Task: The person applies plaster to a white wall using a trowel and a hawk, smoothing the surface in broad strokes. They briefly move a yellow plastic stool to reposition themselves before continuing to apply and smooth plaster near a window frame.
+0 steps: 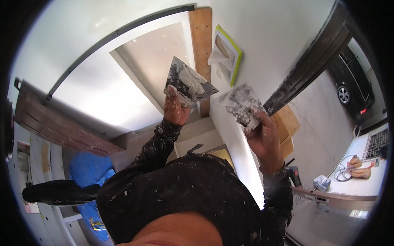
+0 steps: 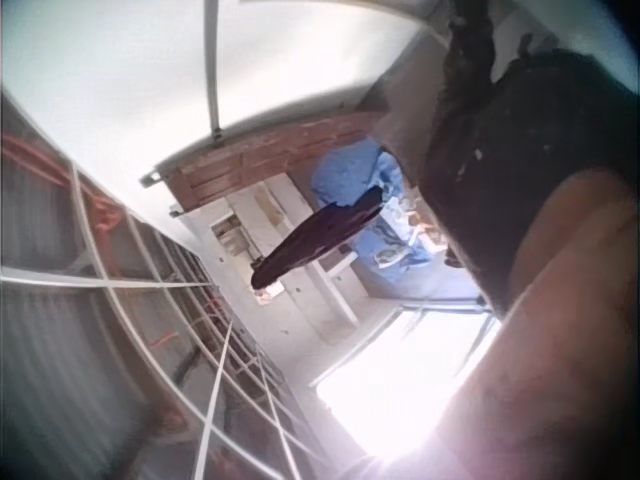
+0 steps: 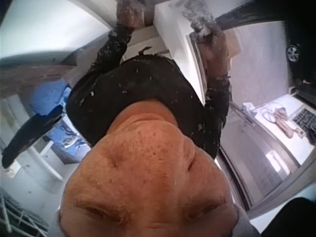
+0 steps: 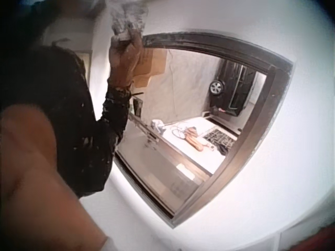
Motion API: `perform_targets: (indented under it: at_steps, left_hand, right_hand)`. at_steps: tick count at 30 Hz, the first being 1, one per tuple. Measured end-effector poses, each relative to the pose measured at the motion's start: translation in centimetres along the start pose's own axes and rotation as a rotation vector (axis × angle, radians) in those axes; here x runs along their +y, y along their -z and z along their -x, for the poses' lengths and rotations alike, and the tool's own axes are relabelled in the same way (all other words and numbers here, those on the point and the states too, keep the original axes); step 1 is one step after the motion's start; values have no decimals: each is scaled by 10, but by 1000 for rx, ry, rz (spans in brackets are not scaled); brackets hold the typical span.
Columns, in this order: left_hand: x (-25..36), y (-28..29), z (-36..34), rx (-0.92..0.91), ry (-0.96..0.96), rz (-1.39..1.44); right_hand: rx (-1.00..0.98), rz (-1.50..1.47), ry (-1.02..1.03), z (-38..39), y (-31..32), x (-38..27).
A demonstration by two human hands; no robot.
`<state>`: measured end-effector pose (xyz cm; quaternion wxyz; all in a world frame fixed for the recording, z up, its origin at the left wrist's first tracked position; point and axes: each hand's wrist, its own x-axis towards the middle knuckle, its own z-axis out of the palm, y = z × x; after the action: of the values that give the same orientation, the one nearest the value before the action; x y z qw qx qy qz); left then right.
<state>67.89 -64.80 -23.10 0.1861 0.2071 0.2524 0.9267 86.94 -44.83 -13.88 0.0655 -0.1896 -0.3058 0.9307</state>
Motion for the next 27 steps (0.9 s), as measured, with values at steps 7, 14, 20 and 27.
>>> perform_targets:
  at_steps: [7, 14, 20, 27]
  left_hand:
    - [-18, 43, 10, -420, -515, -306]
    - [7, -29, 20, -482, -705, -796]
    - [16, -44, 20, -689, -708, -824]
    - [39, -42, -6, -863, -759, -1032]
  right_hand:
    - [-92, -182, -73, 19, -27, 0]
    - [-153, -166, -105, 25, -17, -6]
    - [-115, -139, -119, 22, -16, -10]
    - [-141, -221, -107, -11, -7, -18]
